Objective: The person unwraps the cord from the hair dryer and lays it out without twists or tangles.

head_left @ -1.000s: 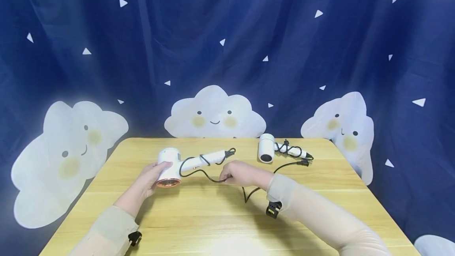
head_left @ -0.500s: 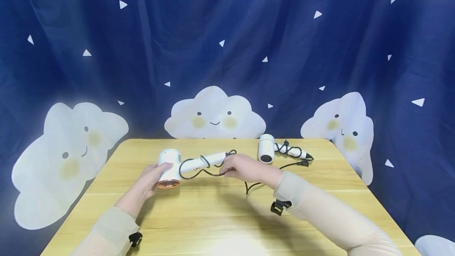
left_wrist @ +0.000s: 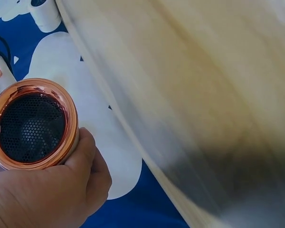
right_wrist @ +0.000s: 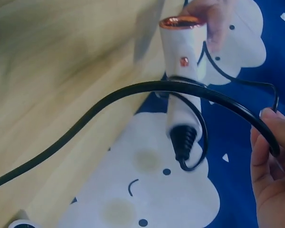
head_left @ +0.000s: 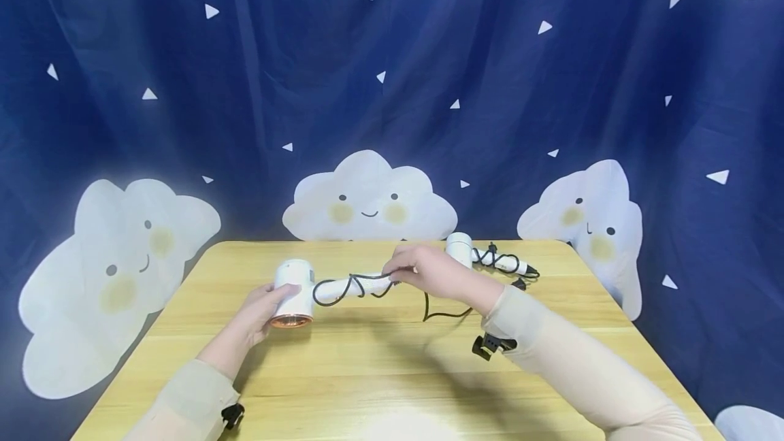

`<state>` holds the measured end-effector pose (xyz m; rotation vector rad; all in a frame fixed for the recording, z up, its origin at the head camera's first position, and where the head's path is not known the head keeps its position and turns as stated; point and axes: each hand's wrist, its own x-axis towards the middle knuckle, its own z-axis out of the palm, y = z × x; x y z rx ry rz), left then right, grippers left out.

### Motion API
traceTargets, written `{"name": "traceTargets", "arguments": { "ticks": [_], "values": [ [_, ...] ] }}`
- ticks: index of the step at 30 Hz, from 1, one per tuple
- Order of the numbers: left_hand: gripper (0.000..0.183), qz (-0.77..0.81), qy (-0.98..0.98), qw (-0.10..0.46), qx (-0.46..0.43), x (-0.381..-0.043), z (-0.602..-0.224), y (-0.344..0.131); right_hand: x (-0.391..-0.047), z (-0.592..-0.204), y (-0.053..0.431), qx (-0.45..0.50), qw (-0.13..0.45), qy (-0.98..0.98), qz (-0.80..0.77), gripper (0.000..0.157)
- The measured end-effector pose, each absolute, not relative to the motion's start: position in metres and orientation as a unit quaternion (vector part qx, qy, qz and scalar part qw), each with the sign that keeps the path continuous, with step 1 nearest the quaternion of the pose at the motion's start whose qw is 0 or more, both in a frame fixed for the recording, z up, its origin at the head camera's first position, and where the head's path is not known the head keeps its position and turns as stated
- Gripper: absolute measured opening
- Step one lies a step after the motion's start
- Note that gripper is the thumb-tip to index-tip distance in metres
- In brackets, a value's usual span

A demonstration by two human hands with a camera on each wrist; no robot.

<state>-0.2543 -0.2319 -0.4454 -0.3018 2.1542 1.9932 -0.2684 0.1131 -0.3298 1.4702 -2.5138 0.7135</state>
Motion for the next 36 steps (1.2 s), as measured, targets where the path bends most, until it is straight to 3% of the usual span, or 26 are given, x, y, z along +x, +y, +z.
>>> {"name": "traceTargets", "arguments": {
  "ticks": [10,36],
  "values": [
    [0.075,0.66,0.738,0.107,-0.09,-0.253,-0.446,-0.233,-0.279,-0.323,0.121,0.411,0.129,-0.855,0.289,0.014],
    [0.072,0.68,0.721,0.111,-0.076,-0.252,-0.445,-0.232,-0.308,-0.337,0.127,0.317,0.185,-0.878,0.307,0.013]
  ]
}}
